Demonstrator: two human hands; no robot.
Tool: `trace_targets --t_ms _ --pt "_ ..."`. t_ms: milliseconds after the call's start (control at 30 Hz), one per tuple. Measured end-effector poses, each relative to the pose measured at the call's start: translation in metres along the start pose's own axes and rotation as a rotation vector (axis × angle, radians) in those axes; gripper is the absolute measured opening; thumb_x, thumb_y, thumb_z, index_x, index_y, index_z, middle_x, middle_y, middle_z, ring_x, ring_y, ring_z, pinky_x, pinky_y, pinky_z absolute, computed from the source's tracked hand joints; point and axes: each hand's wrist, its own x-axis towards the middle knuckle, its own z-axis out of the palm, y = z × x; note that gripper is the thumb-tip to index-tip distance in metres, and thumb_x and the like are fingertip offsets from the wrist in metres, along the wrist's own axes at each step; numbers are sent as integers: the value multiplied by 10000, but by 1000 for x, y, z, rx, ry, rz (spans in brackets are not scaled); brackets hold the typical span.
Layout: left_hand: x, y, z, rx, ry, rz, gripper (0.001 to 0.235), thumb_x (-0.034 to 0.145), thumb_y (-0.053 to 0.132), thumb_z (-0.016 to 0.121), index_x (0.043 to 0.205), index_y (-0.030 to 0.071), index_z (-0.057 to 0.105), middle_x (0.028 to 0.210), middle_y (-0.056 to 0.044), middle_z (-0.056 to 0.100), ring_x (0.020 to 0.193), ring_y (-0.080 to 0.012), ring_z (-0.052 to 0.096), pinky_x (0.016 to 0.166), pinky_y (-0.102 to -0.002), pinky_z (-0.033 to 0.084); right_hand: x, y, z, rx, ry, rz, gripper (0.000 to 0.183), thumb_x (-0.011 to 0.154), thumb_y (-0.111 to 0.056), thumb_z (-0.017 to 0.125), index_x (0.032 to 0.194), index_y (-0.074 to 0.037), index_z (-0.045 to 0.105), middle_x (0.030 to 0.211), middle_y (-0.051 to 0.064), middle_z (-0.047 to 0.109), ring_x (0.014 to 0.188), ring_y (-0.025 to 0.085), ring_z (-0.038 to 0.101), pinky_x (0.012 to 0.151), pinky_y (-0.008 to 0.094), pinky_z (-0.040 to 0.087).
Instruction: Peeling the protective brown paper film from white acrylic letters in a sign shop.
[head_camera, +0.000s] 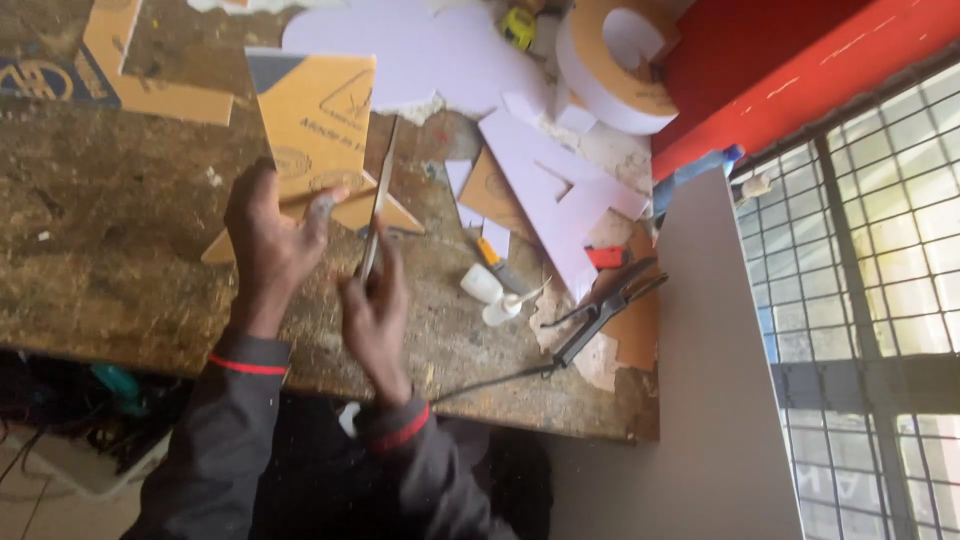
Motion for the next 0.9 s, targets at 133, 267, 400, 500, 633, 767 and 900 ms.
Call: trace_targets --t_ms 133,267,400,500,633,767,900 --pt "23 28 -21 -40 -55 -38 446 1149 215 1025 1166 -35 656 940 -118 552 823 -308 615 858 -461 533 67 81 -32 -15 120 -45 845 1012 -1 580 1819 -159 385 1025 186 782 796 101 566 687 246 427" --pt "33 19 -16 -66 -81 -60 421 1130 158 1025 1174 -65 671 954 -152 583 845 -321 639 873 -487 549 28 47 -49 -82 45 212 753 1030 -102 606 1768 -180 477 877 120 734 641 117 593 593 287 494" --pt "31 -6 2 -88 -23 -21 385 1158 259 948 1159 3 661 1104 -147 744 925 -275 655 795 -452 545 9 99 -38 -164 -59 -118 723 1113 -199 560 1781 -46 328 1854 196 379 1744 341 341 1393 488 335" --pt "32 -13 11 0 95 36 466 1066 233 1084 1246 -50 760 1208 -233 859 1037 -397 818 835 -508 611 92 147 -48 -264 129 76 778 1028 -222 606 1763 -64 408 1805 122 487 1333 163 658 1103 344 527" --pt "40 -5 12 -77 88 59 477 1056 83 1086 1352 -108 764 1281 -264 861 1096 -391 829 874 -508 657 74 91 -70 -207 -5 240 845 929 -150 571 1745 -14 398 1798 234 448 1650 318 464 1305 457 435" --pt "42 -19 18 5 81 60 491 1104 107 1132 1296 -110 735 1248 -264 877 1059 -379 838 773 -506 635 46 97 -54 -111 -167 -5 762 1089 -52 500 1801 -61 232 1883 201 262 1755 368 274 1346 487 422" --pt "46 -11 12 -36 63 45 457 1094 104 1072 1263 -89 695 1239 -258 851 1076 -398 815 798 -526 607 106 129 -67 -153 -56 97 773 1061 -184 555 1764 24 310 1810 256 391 1684 351 402 1344 506 399"
